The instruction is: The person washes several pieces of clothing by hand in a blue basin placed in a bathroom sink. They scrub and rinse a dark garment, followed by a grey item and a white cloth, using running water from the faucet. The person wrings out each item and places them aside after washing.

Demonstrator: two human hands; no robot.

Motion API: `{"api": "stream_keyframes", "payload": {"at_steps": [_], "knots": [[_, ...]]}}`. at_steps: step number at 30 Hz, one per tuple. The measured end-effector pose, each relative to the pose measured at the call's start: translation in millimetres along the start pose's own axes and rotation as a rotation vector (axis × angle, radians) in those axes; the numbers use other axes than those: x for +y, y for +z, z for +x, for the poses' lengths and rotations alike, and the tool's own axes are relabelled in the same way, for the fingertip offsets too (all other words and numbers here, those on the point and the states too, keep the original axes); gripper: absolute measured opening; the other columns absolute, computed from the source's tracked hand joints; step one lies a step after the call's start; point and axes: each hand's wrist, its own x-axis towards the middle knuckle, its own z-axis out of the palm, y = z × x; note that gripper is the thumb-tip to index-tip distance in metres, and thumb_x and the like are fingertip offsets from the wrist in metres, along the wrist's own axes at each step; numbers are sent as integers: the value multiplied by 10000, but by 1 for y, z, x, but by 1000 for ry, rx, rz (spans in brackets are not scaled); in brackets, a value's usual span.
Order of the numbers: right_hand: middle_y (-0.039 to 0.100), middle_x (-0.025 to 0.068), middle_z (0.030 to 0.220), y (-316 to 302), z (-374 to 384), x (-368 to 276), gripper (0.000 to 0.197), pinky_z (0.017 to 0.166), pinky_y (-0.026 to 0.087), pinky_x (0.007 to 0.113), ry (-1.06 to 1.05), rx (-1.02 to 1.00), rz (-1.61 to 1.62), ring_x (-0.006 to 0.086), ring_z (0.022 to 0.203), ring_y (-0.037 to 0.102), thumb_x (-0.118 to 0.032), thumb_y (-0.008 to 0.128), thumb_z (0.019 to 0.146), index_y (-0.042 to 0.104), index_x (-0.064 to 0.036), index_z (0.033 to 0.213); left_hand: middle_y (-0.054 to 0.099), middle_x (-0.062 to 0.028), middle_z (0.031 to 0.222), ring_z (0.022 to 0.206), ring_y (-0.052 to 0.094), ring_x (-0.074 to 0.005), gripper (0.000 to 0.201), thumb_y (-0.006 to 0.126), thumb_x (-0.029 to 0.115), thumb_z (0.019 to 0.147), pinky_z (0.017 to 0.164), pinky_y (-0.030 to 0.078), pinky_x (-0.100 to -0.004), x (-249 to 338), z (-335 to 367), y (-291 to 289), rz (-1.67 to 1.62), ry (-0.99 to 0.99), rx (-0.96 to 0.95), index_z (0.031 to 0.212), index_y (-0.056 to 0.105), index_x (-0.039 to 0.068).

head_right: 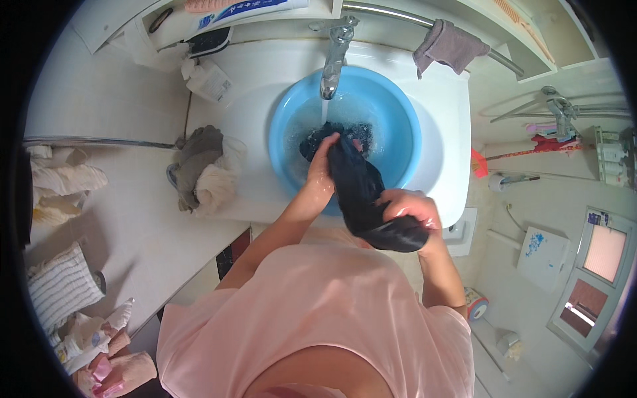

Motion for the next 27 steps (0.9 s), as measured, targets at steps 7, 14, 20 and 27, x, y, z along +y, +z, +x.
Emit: {"api": "stream_keyframes", "payload": {"at_steps": [7,14,20,27], "knots": [[611,135,933,-23,62,3,344,779,479,332,263,670,523,237,854,590,-193,550,795,546,35,1052,612,-129,1175,1082,584,-274,474,679,290,843,939,472,-406,-11,-30,-31,187,-169,-304,1195,539,4],[635,86,890,-18,134,139,341,761,453,299,499,178,-250,171,821,579,-266,607,797,610,-27,1041,557,-144,1235,1113,571,-266,742,781,281,717,934,497,-415,10,-52,6,600,-193,-365,1301,430,-12],[594,116,1147,-15,114,127,582,936,436,312,475,87,370,197,1047,567,-472,540,892,482,-56,1296,575,-189,1186,1014,613,-290,652,649,209,723,868,519,-414,-2,-68,35,428,-5,-337,1293,430,-22],[339,147,1442,0,39,166,797,1050,353,412,469,432,1324,317,1284,402,-620,501,856,329,-76,1413,558,-113,1212,962,564,-293,644,600,309,710,818,457,-431,-30,-78,97,86,3,-831,1293,466,70]]}}
